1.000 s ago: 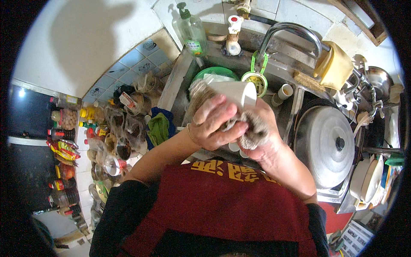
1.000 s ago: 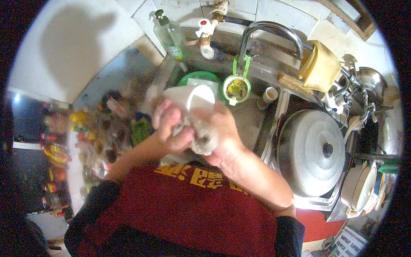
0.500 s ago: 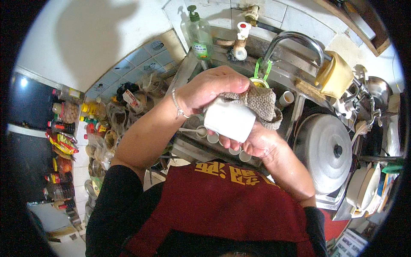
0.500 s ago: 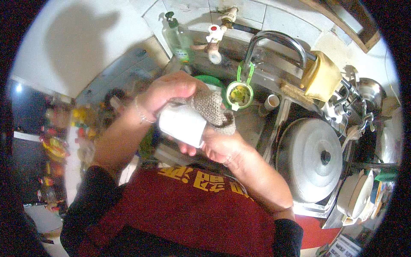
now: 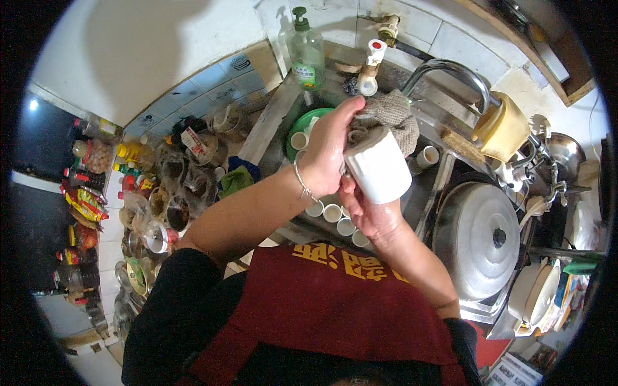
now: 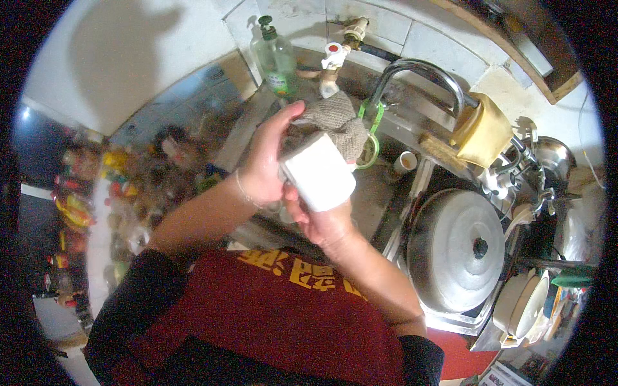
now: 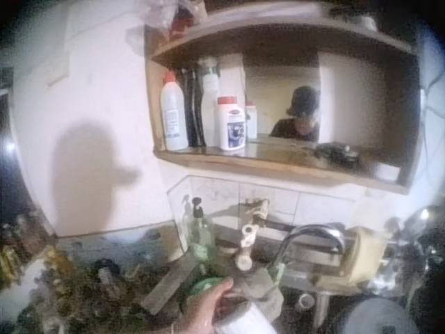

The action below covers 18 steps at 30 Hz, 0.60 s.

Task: The person scrubs multiple small white cups with a cloth at a kitchen sink, rinses them under running water, and places them in a green basket. The person repeats this process for several cups throughout the clip.

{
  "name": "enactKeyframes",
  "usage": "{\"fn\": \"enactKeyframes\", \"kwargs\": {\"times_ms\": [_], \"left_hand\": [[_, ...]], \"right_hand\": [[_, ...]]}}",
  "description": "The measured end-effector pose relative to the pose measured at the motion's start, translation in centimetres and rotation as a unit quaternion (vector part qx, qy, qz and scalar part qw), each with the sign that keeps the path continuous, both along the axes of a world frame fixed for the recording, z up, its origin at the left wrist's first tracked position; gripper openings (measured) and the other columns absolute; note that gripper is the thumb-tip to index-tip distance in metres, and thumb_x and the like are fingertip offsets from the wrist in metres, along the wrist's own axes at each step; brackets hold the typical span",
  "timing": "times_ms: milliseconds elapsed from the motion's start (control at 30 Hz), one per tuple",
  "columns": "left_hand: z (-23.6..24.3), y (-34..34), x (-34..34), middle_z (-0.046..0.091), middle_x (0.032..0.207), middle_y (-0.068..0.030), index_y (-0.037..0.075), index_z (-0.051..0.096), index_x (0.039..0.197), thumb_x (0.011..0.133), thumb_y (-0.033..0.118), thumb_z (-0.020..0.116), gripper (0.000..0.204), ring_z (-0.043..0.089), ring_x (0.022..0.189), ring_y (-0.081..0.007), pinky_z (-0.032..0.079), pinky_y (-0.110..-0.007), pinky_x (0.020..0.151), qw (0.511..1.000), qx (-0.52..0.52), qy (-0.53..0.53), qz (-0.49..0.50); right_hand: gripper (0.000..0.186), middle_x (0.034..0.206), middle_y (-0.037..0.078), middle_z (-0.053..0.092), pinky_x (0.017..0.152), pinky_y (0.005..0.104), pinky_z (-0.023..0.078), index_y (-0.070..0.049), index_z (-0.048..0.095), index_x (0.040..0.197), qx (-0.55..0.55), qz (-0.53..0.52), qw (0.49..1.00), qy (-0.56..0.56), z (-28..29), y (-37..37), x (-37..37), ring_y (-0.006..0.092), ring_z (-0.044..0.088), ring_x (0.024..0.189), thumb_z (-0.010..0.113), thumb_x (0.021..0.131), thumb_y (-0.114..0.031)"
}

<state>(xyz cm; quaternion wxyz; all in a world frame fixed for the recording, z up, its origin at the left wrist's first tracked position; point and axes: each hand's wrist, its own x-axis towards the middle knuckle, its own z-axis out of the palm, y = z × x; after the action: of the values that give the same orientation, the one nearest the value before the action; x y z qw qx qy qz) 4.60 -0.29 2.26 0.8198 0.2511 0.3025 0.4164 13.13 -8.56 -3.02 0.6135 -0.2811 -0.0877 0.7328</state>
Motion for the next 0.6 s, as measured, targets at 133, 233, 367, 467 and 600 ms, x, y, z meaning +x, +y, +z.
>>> {"fn": "enactKeyframes", "kwargs": {"times_ms": [133, 233, 367, 467, 600], "left_hand": [[-0.3, -1.0, 0.4, 0.071, 0.095, -0.0055, 0.007, 0.066, 0.102, 0.097, 0.037, 0.054, 0.033, 0.067, 0.081, -0.0177, 0.052, -0.032, 0.077, 0.995, -0.083, -0.004, 0.053], [0.5, -2.5, 1.5, 0.070, 0.093, -0.0045, 0.008, 0.064, 0.105, 0.101, 0.039, 0.045, 0.037, 0.067, 0.078, -0.0178, 0.055, -0.033, 0.073, 0.989, -0.061, -0.003, 0.135], [0.3, -3.9, 3.2, 0.064, 0.095, -0.0037, 0.007, 0.058, 0.107, 0.104, 0.042, 0.037, 0.041, 0.064, 0.082, -0.0160, 0.053, -0.032, 0.073, 0.980, -0.067, 0.045, 0.182], [-2.0, -4.5, 3.0, 0.054, 0.107, -0.0088, 0.002, 0.045, 0.119, 0.105, 0.043, 0.034, 0.045, 0.055, 0.094, -0.0170, 0.047, -0.034, 0.083, 0.980, 0.088, 0.099, 0.148], [-3.0, -7.2, 3.1, 0.051, 0.109, -0.0133, -0.001, 0.038, 0.125, 0.107, 0.032, 0.034, 0.038, 0.051, 0.099, -0.0196, 0.043, -0.035, 0.088, 0.907, 0.301, 0.232, 0.182]], "right_hand": [[0.026, 0.078, 0.009, 0.066, 0.050, 0.0282, 0.048, 0.001, 0.062, 0.103, 0.077, -0.223, 0.932, -0.276, -0.9, 0.8, -1.3, 0.0171, 0.063, 0.061, 0.073, 0.082, -0.010], [0.031, 0.085, 0.010, 0.070, 0.068, 0.0316, 0.053, 0.004, 0.064, 0.097, 0.151, -0.331, 0.776, -0.515, -1.6, 1.8, -0.6, 0.0170, 0.066, 0.075, 0.078, 0.072, -0.008], [0.028, 0.092, 0.009, 0.069, 0.071, 0.0293, 0.052, 0.002, 0.062, 0.112, 0.154, -0.338, 0.691, -0.620, -0.5, 1.1, 1.1, 0.0134, 0.064, 0.082, 0.066, 0.084, -0.004], [0.049, 0.095, 0.019, 0.069, 0.070, 0.0390, 0.055, 0.003, 0.056, 0.119, 0.120, -0.312, 0.618, -0.711, -0.1, 1.0, 2.3, 0.0300, 0.068, 0.078, 0.071, 0.074, -0.003], [0.052, 0.094, 0.022, 0.068, 0.060, 0.0438, 0.057, 0.006, 0.048, 0.130, 0.149, -0.297, 0.484, -0.809, -0.7, 0.9, 4.0, 0.0380, 0.069, 0.071, 0.063, 0.081, -0.003]]}}
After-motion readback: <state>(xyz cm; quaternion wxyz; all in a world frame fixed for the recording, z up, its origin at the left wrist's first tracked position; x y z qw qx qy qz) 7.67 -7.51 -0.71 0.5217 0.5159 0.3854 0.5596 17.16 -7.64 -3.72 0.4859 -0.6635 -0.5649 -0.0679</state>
